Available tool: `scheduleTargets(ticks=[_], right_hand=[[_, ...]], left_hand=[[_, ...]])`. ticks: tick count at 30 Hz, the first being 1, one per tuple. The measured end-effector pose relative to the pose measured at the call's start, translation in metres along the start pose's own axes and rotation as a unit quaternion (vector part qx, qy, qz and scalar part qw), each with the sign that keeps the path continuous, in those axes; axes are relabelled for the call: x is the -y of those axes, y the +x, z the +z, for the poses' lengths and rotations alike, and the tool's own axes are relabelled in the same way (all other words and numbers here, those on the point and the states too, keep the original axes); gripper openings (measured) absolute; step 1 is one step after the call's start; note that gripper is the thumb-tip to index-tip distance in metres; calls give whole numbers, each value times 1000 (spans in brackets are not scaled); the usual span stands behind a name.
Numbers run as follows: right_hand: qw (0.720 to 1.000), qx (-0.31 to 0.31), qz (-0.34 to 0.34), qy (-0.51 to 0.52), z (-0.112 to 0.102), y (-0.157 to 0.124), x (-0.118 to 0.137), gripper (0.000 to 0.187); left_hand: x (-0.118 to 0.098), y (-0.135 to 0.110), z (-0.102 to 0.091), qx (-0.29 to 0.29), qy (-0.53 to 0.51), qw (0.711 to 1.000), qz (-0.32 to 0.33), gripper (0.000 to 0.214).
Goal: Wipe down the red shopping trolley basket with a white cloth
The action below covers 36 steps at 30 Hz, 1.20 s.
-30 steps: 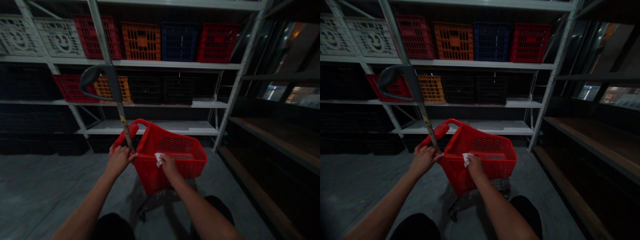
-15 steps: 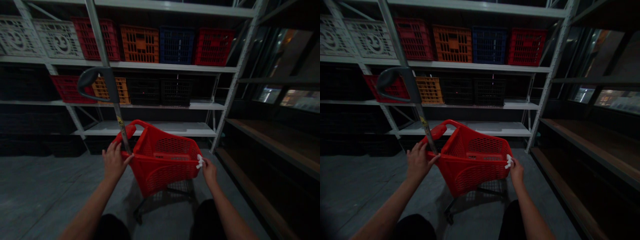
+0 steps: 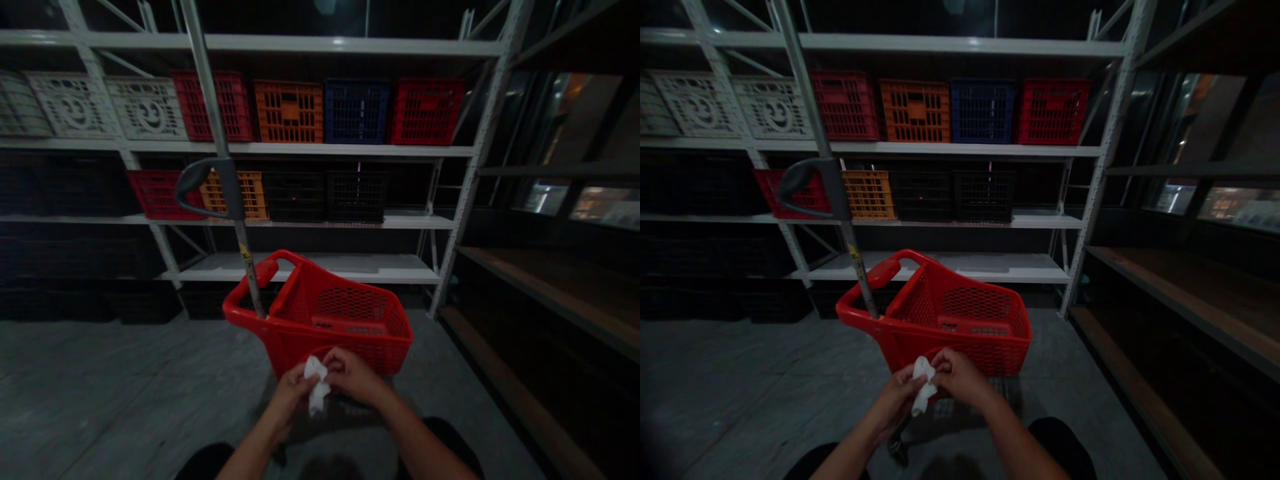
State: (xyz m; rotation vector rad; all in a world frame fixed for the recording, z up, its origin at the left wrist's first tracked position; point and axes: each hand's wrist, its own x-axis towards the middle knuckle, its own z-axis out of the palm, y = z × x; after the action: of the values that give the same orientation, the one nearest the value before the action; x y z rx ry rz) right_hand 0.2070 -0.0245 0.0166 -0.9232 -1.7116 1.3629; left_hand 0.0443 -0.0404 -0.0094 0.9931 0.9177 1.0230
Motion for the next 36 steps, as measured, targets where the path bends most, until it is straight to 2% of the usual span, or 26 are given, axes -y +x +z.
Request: scheduleTargets(ticks=[1,3,6,10,13,15,18,26,32,36], right_hand=[[997,18,-6,-73,-11,3,7,11],[974,14,-43,-221,-35,11,25,8],[926,-42,-150,-343,-56,30,62,12],[857,-155,-290,-397,-56,57,99,8],[806,-211,-336,-439,-51,74,102,10],[791,-218,-340,-460,-50,84,96,11],[790,-216,-325,-473,-51,97,84,9],[812,-193,-263,-485,-47,122,55,8],[813,-196,-273,-475,-48,126,56,9],[806,-202,-276,-483,-49,126,59,8]], left_hand=[[0,0,-3,-15,24,1000,-5,39],[3,-1,-7,-27,76,997,-13,41],[11,-3,-9,-5,119,993,-9,40],[18,-6,-5,62,179,982,-24,36],[20,-10,-3,130,207,969,-23,30],[21,-12,-1,150,213,965,-17,27],[24,-15,2,152,217,964,-31,26],[38,-17,5,143,212,966,-45,28],[45,-13,0,105,242,964,-30,23],[46,-7,-2,56,237,969,-33,26]])
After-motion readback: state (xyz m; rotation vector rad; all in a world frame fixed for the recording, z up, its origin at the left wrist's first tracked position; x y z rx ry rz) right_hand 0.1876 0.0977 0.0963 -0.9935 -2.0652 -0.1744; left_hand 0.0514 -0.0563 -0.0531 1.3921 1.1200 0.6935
